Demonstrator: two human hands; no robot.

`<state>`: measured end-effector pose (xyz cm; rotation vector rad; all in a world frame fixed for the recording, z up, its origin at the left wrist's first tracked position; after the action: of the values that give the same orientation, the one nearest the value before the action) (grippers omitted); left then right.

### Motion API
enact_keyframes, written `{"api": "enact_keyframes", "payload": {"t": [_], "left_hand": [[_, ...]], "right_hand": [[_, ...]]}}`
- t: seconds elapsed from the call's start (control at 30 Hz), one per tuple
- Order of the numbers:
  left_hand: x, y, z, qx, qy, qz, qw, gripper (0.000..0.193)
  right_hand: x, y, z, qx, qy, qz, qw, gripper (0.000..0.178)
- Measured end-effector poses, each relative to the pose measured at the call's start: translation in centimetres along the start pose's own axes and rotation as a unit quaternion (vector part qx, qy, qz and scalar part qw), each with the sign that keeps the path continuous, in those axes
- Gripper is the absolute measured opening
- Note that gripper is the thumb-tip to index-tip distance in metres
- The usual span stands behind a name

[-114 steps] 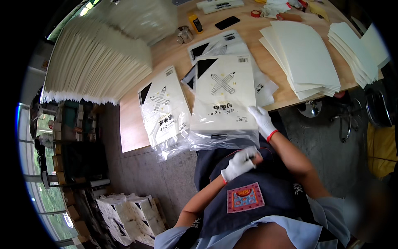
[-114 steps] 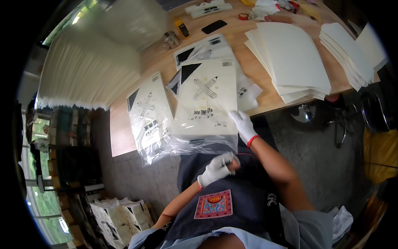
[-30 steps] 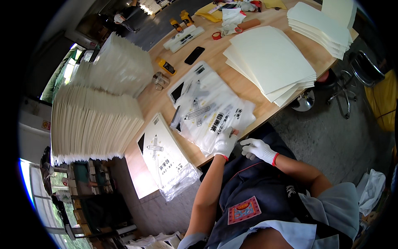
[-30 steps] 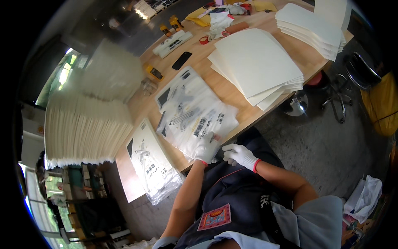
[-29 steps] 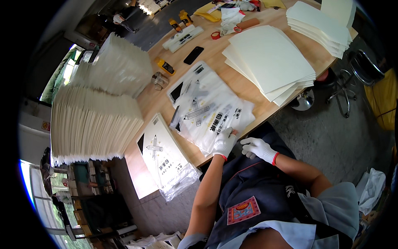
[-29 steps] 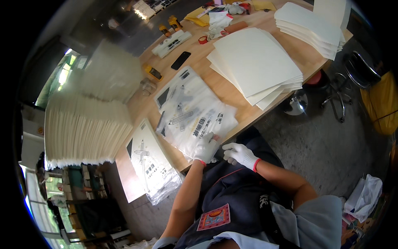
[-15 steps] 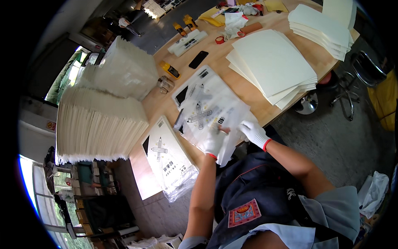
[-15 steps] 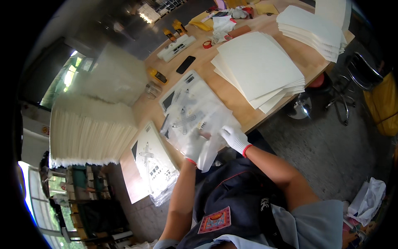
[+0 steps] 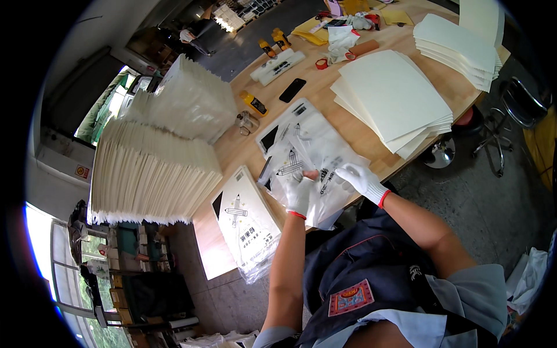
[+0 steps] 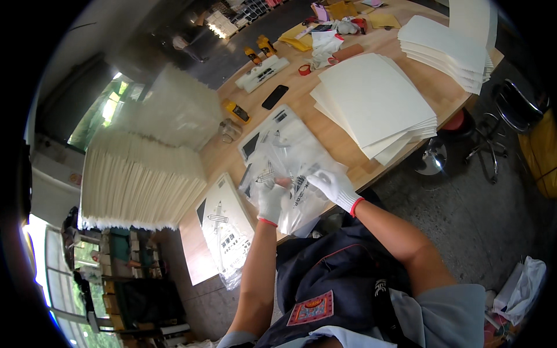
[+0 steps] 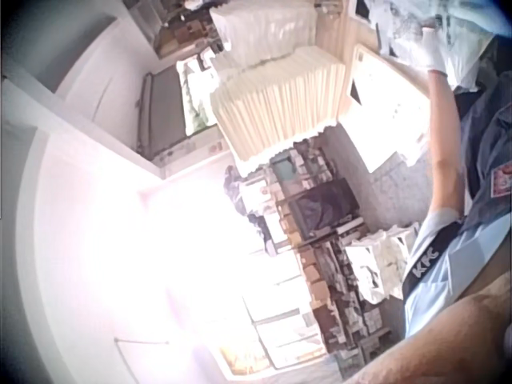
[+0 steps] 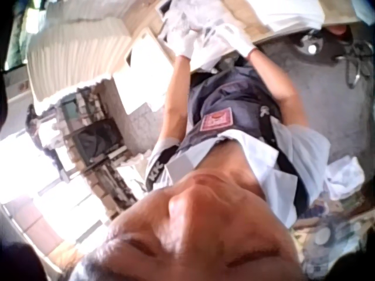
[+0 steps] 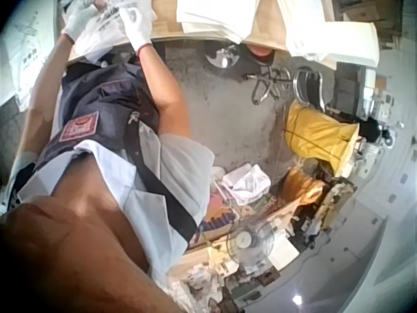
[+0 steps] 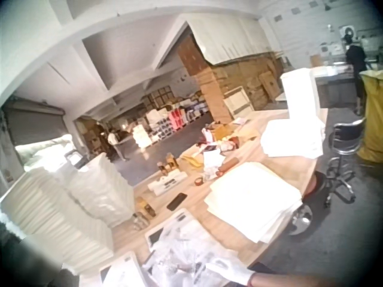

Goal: The person packs stacks of white paper into clear plastic bags. They pick up a stack of paper, place it into a bag, and then seal the bag. The person repeats this process multiple times, creating a pile of packaged paper on the table.

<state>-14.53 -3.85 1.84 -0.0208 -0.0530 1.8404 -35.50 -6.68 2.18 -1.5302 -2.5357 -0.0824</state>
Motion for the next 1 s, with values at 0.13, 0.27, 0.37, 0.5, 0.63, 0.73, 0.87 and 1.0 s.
{"api": "enact_keyframes", "payload": {"t": [0.13,0.27,0.37,0.5,0.63,0.73,0.87,1.0], "left_hand": [[2.4,4.6,0.7,-0.213,-0.013,-0.038,0.976,0.006],[3.7,4.4,-0.5,-0.155,-0.033,-0.087,0.984,0.014],[3.6,4.0,-0.8,-0.105,-0.061,-0.152,0.981,0.021],[4.3,4.0,0.1,-0.178,-0.03,-0.108,0.978,0.018],[4.5,4.6,0.1,-0.225,-0.038,-0.06,0.972,0.015],[5.0,6.2,2.6,-0.344,-0.024,-0.041,0.938,0.016],[3.5,3.7,0.1,-0.294,0.007,-0.066,0.954,0.017],[1.0,0.5,-1.0,0.215,-0.025,-0.048,0.975,0.008]], "right_hand": [[-0.8,1.1,-0.9,0.02,0.002,-0.03,0.999,0.039],[-0.9,1.9,0.5,0.068,-0.078,0.053,0.993,0.034],[-1.0,0.3,2.7,0.045,-0.063,0.071,0.994,0.03],[-0.1,-0.6,3.5,-0.002,-0.052,0.07,0.996,0.037],[-1.1,-0.6,5.7,0.069,-0.027,0.072,0.995,0.043],[-1.1,0.1,5.1,0.123,-0.052,0.037,0.99,0.049],[0.6,0.2,1.9,0.186,-0.084,0.039,0.978,0.047],[0.9,-2.5,3.3,0.384,-0.044,0.058,0.92,0.037]]}}
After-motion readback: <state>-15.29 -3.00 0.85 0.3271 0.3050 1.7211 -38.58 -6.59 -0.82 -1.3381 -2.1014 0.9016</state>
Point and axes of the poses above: each hand's wrist, its own x-axis away from the middle knuckle, its own y-axis out of the palm, z = x × y, the point moved 3 cm from there along -x, towards the middle knuckle, and after that the axes turned 1 degree about y, right-handed, at the moved point
